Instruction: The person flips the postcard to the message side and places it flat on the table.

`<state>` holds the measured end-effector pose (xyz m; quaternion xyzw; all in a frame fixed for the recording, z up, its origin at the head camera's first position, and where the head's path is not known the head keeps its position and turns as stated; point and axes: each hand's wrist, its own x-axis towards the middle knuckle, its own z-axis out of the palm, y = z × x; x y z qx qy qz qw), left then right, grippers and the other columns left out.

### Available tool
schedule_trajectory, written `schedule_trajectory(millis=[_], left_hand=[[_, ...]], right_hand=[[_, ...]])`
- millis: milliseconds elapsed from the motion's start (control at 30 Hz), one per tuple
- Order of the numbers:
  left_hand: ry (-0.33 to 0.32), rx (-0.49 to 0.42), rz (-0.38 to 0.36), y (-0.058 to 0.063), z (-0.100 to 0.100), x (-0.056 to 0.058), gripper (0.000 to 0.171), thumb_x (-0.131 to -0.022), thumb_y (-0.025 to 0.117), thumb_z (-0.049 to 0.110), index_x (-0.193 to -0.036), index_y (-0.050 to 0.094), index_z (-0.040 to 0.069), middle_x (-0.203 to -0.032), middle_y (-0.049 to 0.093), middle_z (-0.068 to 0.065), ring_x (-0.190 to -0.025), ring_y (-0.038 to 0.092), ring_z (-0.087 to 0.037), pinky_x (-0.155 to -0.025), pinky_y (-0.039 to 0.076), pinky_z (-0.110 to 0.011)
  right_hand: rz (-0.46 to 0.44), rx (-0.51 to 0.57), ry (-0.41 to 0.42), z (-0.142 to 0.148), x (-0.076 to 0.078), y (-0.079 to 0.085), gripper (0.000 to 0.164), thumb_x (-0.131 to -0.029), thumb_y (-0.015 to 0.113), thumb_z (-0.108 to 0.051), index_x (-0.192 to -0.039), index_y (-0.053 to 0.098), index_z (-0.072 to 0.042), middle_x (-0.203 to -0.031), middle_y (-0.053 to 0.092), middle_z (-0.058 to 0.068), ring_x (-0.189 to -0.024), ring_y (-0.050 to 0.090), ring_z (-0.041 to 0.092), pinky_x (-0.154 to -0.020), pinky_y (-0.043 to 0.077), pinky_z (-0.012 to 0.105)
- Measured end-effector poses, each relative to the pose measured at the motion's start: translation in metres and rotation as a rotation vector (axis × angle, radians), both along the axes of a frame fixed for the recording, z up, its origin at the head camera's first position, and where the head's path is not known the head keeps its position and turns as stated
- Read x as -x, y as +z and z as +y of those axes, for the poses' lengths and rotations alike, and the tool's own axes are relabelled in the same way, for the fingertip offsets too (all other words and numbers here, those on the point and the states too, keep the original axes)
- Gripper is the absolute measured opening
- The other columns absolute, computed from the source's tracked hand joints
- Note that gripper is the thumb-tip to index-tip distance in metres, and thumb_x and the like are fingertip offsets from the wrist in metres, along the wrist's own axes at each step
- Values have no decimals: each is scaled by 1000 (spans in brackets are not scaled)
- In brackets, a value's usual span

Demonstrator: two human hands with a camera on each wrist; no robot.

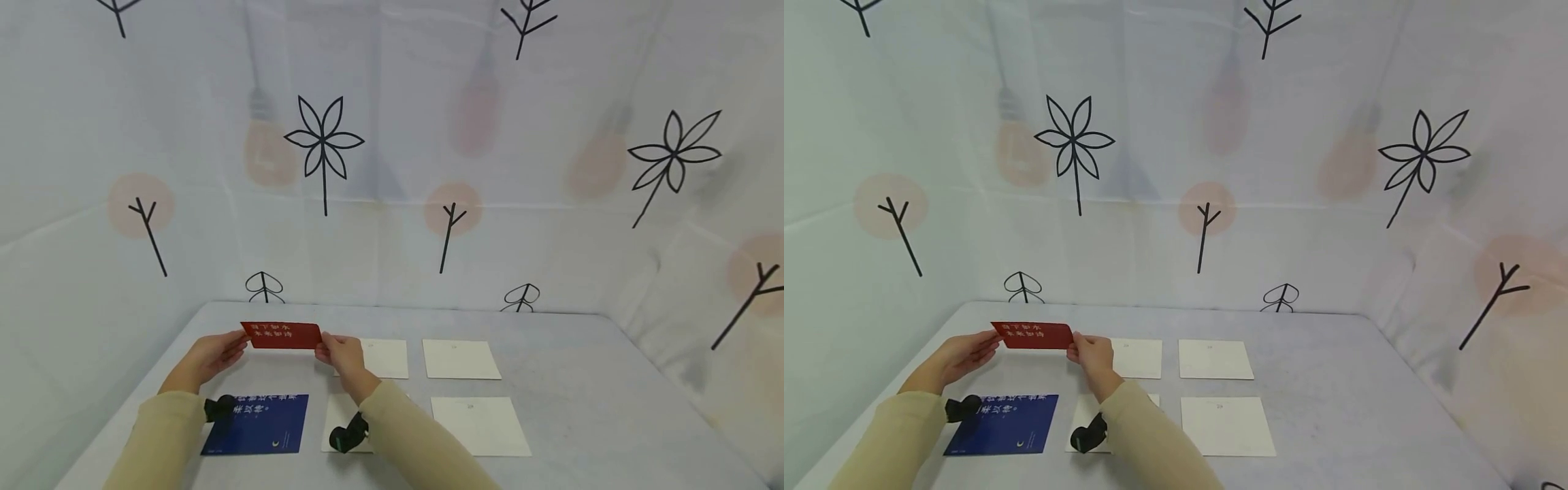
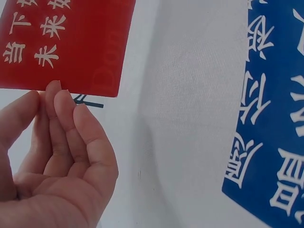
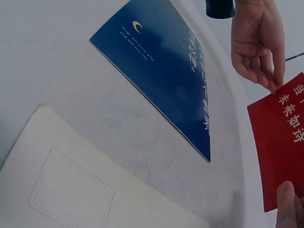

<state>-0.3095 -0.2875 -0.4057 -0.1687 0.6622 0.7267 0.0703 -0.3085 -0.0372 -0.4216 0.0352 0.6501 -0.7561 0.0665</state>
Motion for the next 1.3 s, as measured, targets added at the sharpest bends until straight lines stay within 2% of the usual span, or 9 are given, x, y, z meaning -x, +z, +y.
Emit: schedule_trajectory(millis=[133, 300, 433, 533, 667, 933, 1067, 1167, 1300], left_hand=[[9, -35, 10, 1, -1, -2, 51, -95, 53, 21, -136, 38, -5, -79, 65, 6, -85, 62, -11, -82, 50, -26], [12, -52, 38, 1, -3, -5, 29, -95, 53, 20, -117, 53, 1, -79, 66, 5, -81, 63, -10, -78, 52, -25], [4, -52, 40, -1, -6, -4, 21, -93, 58, 17, -109, 63, 4, -81, 67, 4, -82, 64, -10, -79, 52, -26], [8, -36, 23, -2, -7, -2, 26, -89, 64, 16, -110, 61, 0, -80, 66, 1, -80, 63, -11, -77, 52, -26], [19, 18, 0, -3, -8, 1, 45, -85, 69, 16, -119, 53, -8, -75, 63, 2, -73, 62, -11, -71, 53, -24], [-6, 224, -11, -5, -7, 3, 60, -88, 66, 23, -131, 43, -11, -79, 62, 4, -72, 56, -9, -66, 50, -22], [-43, 337, 14, -6, -7, 3, 59, -88, 65, 22, -134, 43, -8, -107, 63, -15, -82, 57, -11, -72, 50, -23], [-73, 437, 32, -8, -5, 3, 59, -88, 66, 22, -134, 43, -7, -129, 48, -25, -94, 56, -19, -83, 50, -30], [-88, 533, 51, -11, -3, 5, 55, -87, 65, 21, -131, 46, -7, -132, 44, -28, -103, 54, -28, -90, 47, -38]], right_hand=[[-6, -11, -1, -2, -1, 0, 30, -93, 59, -19, -106, 64, 7, -80, 66, 8, -70, 65, 12, -69, 54, 24], [-11, -18, -16, -4, -2, 0, 30, -92, 59, -20, -106, 65, 6, -81, 67, 10, -69, 65, 12, -68, 54, 23], [-6, -2, -12, -6, -2, 0, 27, -91, 61, -15, -106, 65, 7, -86, 67, 12, -73, 66, 14, -69, 54, 25], [14, 0, -7, -7, -2, 1, 23, -89, 62, -9, -106, 65, 7, -89, 66, 12, -78, 66, 16, -71, 54, 27], [49, -27, -19, -8, -1, 0, 21, -87, 63, -2, -106, 66, 6, -90, 64, 10, -79, 65, 15, -72, 54, 27], [60, 8, -29, -10, 0, -3, 28, -82, 66, 4, -109, 61, 6, -87, 68, 12, -69, 65, 14, -67, 55, 28], [51, -26, -46, -10, 1, -4, 26, -82, 67, 3, -107, 62, 6, -82, 66, 9, -64, 63, 12, -65, 55, 28], [65, -86, -54, -9, 1, -4, 29, -80, 68, 4, -108, 63, 6, -79, 61, 8, -62, 61, 12, -64, 55, 29], [71, -163, -31, -8, -1, -3, 38, -75, 70, 9, -112, 62, 5, -77, 58, 7, -61, 60, 13, -63, 55, 31]])
